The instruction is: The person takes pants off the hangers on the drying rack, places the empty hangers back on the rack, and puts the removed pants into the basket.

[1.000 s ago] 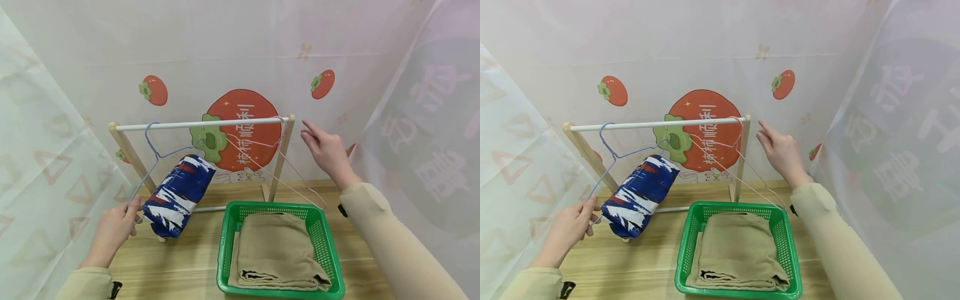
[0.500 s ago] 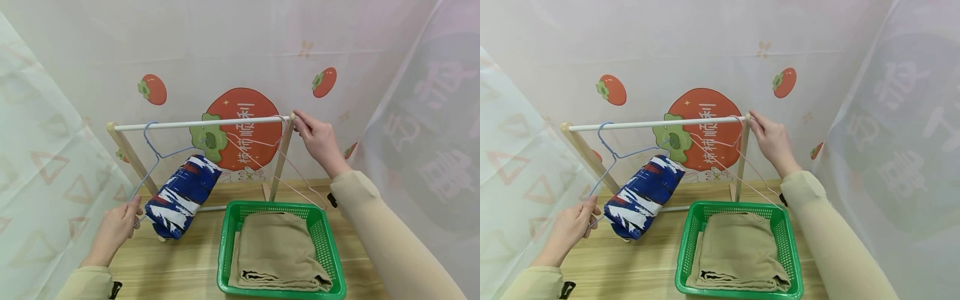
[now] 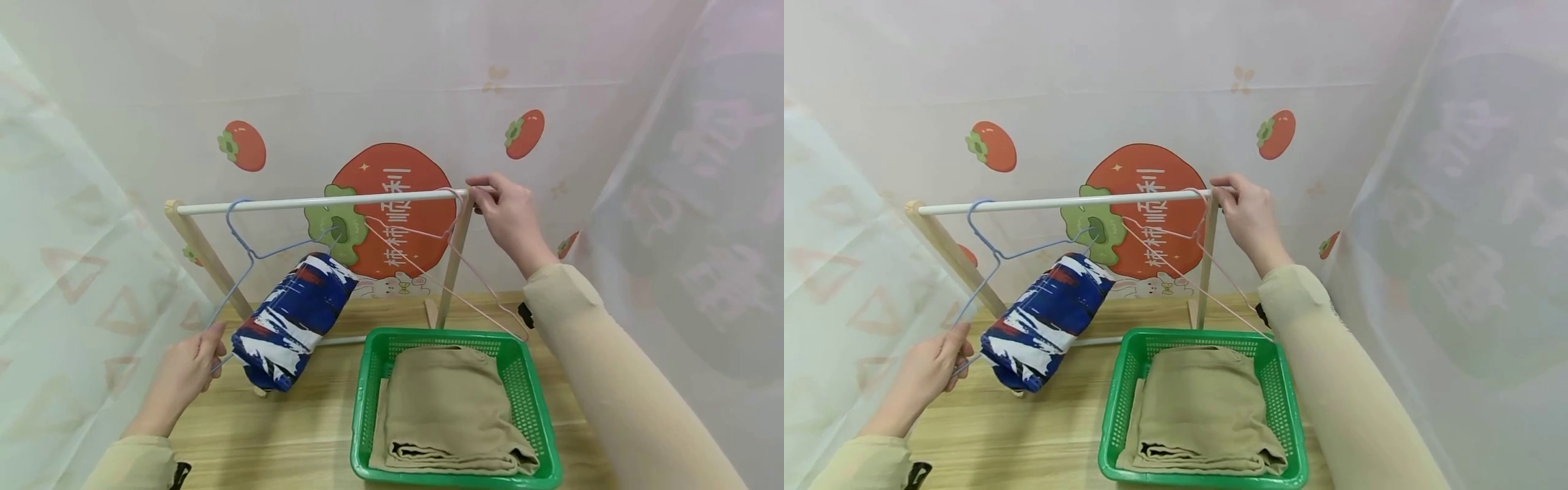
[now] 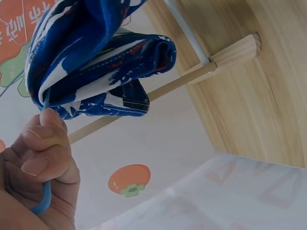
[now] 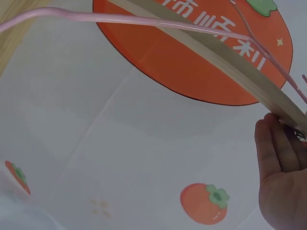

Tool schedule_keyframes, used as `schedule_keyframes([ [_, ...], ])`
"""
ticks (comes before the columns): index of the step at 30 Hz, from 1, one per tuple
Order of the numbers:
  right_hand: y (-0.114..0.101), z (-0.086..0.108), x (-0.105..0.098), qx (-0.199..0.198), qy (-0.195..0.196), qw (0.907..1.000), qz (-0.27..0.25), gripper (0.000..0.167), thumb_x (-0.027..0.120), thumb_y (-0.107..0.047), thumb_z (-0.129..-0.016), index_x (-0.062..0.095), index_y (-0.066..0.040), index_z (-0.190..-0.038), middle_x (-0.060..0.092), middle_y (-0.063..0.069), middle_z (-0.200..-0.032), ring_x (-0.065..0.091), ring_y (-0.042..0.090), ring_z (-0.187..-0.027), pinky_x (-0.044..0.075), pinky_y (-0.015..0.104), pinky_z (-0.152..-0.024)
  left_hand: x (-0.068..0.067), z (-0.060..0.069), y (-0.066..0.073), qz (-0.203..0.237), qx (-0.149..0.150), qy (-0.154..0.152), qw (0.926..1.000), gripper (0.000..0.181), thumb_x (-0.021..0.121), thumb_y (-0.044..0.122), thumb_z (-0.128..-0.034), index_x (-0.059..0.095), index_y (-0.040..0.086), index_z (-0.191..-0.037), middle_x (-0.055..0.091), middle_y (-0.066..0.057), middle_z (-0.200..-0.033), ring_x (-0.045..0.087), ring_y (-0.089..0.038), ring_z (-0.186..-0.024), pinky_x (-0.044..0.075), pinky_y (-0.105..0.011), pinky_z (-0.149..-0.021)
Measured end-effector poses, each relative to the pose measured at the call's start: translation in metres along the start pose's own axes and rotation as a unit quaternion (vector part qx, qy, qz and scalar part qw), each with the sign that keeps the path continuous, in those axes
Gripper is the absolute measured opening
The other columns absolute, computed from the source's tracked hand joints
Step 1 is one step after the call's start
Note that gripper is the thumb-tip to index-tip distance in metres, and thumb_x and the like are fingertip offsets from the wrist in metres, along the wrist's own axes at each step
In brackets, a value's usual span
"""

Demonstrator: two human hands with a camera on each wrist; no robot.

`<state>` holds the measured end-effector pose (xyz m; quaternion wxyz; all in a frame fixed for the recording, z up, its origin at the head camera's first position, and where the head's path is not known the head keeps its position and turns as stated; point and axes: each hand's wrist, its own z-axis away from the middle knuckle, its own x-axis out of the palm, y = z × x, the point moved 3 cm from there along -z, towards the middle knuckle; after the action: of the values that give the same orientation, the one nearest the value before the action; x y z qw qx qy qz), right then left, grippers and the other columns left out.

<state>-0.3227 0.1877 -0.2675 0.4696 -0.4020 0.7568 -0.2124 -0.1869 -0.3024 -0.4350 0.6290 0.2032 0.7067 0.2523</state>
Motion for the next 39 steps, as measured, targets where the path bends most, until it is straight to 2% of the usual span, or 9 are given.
schedule_keyframes([
  [4,-0.001,-0.002,-0.001,0.011,-0.016,0.9997,-0.017,0.027,0.061,-0.024,-0.105,0.068,-0.013,-0.129,0.072,0.012,-0.122,0.072,0.025,-0.110,0.056,0.038,-0.094,0.000,0.001,-0.001,-0.014,0.021,0.019,0.9995,0.064,0.026,0.050,-0.1119,0.058,0.005,-0.079,0.058,0.000,-0.055,0.052,-0.020,-0.042,0.041,-0.030,-0.048],
  [8,0.001,-0.002,-0.003,0.025,-0.025,0.9985,-0.041,0.027,0.062,-0.023,-0.104,0.067,-0.013,-0.129,0.072,0.011,-0.121,0.072,0.023,-0.110,0.053,0.041,-0.105,0.001,0.000,0.000,-0.040,0.046,0.038,0.9974,0.060,0.030,0.043,-0.1132,0.056,0.010,-0.071,0.053,0.004,-0.047,0.049,-0.018,-0.041,0.039,-0.029,-0.052],
  [15,-0.001,-0.003,-0.001,0.022,-0.031,0.9978,-0.054,0.027,0.061,-0.022,-0.105,0.066,-0.012,-0.129,0.071,0.012,-0.121,0.072,0.024,-0.110,0.052,0.042,-0.106,0.001,0.000,-0.002,-0.058,0.054,0.052,0.9955,0.057,0.033,0.041,-0.1131,0.059,0.010,-0.073,0.050,0.006,-0.045,0.049,-0.015,-0.044,0.044,-0.031,-0.060],
  [20,0.001,-0.002,-0.001,0.020,-0.030,0.9981,-0.050,0.026,0.061,-0.022,-0.105,0.066,-0.013,-0.129,0.071,0.012,-0.122,0.072,0.025,-0.111,0.049,0.044,-0.109,0.000,0.000,-0.003,-0.055,0.065,0.059,0.9947,0.057,0.035,0.039,-0.1131,0.059,0.011,-0.070,0.049,0.007,-0.044,0.048,-0.014,-0.043,0.044,-0.030,-0.059],
  [30,0.002,-0.001,-0.001,0.022,-0.030,0.9978,-0.054,0.026,0.061,-0.020,-0.104,0.065,-0.012,-0.128,0.068,0.013,-0.127,0.071,0.030,-0.114,0.046,0.048,-0.111,-0.005,-0.002,0.005,-0.066,0.118,0.086,0.9871,0.051,0.039,0.029,-0.1131,0.057,0.014,-0.068,0.048,0.012,-0.044,0.043,-0.007,-0.041,0.042,-0.028,-0.054],
  [34,0.002,-0.001,-0.001,0.024,-0.032,0.9980,-0.048,0.026,0.060,-0.021,-0.105,0.065,-0.013,-0.129,0.068,0.013,-0.128,0.070,0.030,-0.114,0.045,0.050,-0.113,-0.006,-0.003,0.008,-0.056,0.119,0.086,0.9876,0.053,0.037,0.028,-0.1132,0.059,0.014,-0.067,0.051,0.012,-0.045,0.044,-0.006,-0.040,0.040,-0.027,-0.050],
  [39,0.002,-0.001,-0.001,0.021,-0.030,0.9981,-0.048,0.026,0.060,-0.023,-0.105,0.065,-0.013,-0.129,0.069,0.013,-0.127,0.070,0.030,-0.114,0.046,0.050,-0.111,-0.008,-0.004,0.009,-0.023,0.098,0.076,0.9920,0.055,0.036,0.032,-0.1136,0.061,0.012,-0.068,0.051,0.006,-0.044,0.044,-0.008,-0.037,0.037,-0.027,-0.046],
])
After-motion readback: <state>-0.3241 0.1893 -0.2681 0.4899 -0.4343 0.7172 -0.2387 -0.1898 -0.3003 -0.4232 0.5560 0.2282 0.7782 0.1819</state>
